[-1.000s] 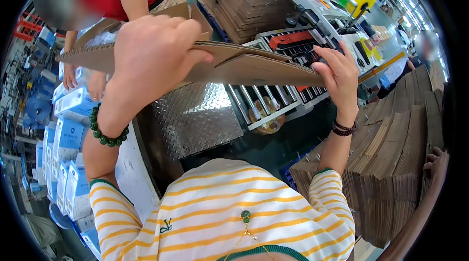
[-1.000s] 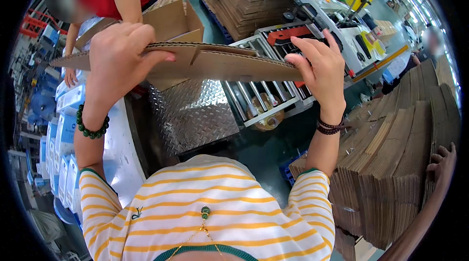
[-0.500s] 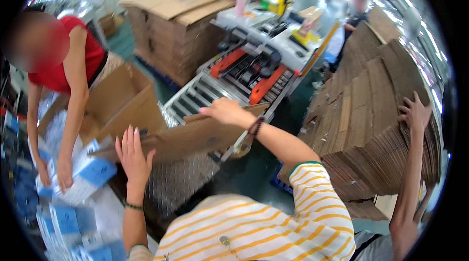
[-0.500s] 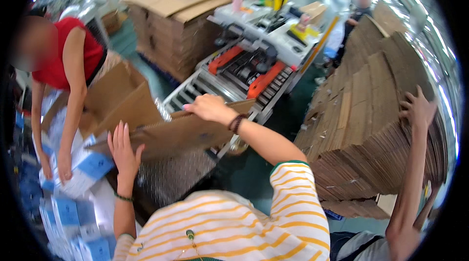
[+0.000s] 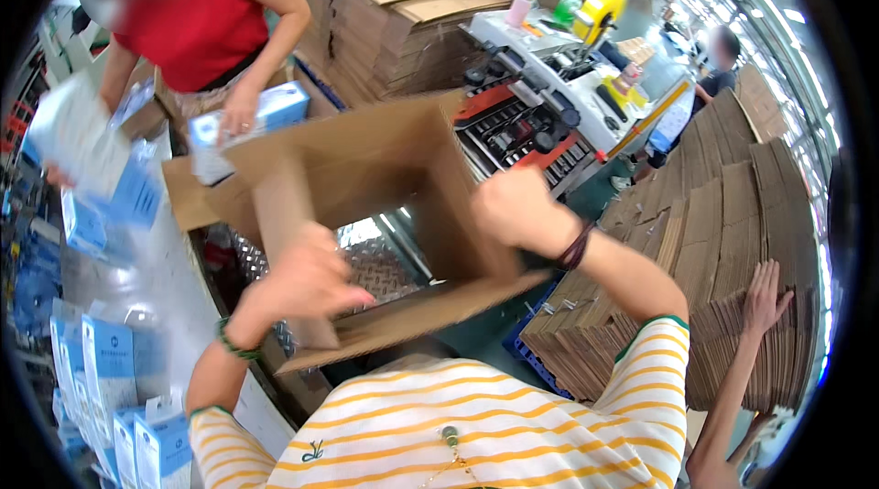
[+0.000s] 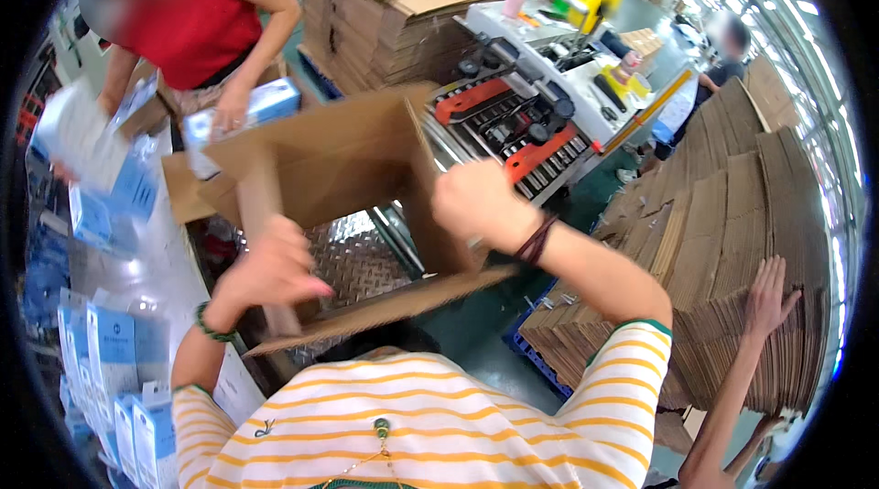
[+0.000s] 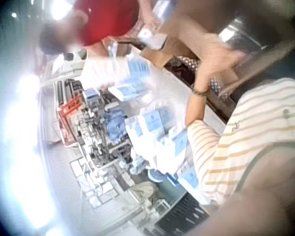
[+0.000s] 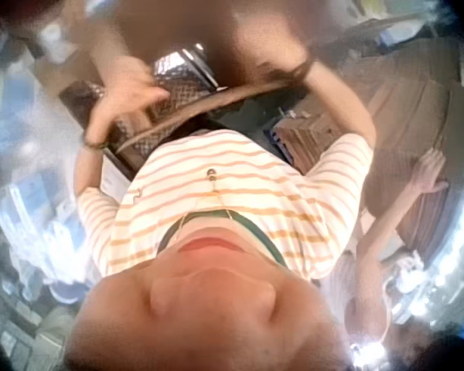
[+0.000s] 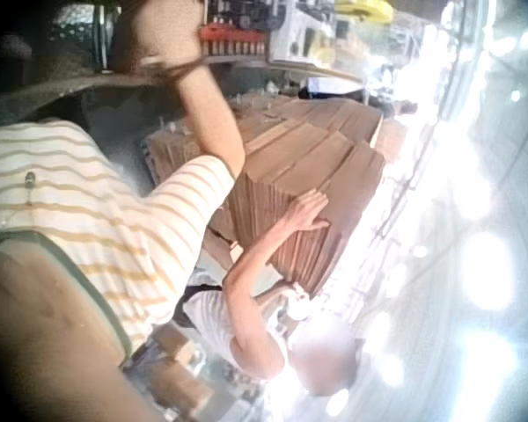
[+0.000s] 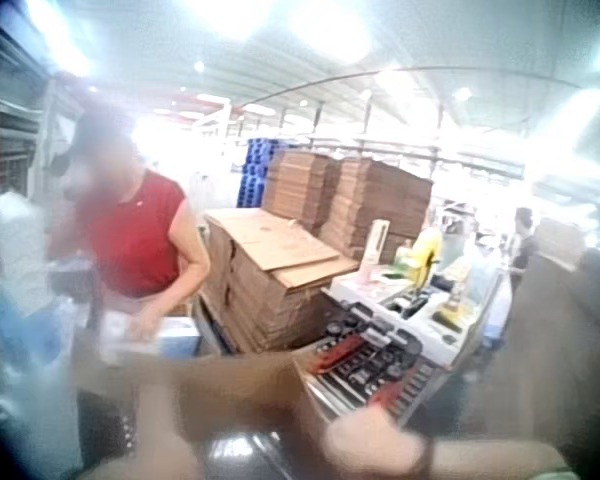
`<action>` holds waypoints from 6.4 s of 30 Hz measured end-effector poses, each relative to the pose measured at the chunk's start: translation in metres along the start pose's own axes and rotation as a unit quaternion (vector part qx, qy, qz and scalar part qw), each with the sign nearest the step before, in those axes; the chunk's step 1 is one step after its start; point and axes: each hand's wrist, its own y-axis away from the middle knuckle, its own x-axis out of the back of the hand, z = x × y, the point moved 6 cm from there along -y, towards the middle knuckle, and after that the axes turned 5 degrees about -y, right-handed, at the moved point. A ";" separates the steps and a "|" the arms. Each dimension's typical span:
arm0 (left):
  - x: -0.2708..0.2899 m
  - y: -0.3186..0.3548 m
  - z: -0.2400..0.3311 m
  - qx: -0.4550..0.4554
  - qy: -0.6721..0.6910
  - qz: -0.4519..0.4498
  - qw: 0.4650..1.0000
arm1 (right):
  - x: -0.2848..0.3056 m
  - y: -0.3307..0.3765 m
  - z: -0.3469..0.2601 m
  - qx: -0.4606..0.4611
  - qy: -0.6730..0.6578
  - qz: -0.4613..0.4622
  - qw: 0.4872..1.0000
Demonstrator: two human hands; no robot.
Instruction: The person places several tissue boxes into larger cardboard containers by hand at a manufacturing station and passes them through a sealing machine. They also retrieve loose scraps and place them into a blue bin.
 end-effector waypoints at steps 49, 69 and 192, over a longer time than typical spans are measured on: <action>-0.048 0.299 -0.037 0.569 -0.063 0.106 0.813 | -0.564 -0.014 -0.095 -0.348 -0.914 -0.015 0.206; -0.178 0.135 -0.050 0.646 0.250 0.271 0.669 | -0.069 -0.044 -0.124 0.114 -0.481 0.187 0.849; 0.152 0.293 0.047 0.469 0.029 0.647 0.601 | 0.013 -0.057 -0.130 0.120 -0.453 0.483 0.740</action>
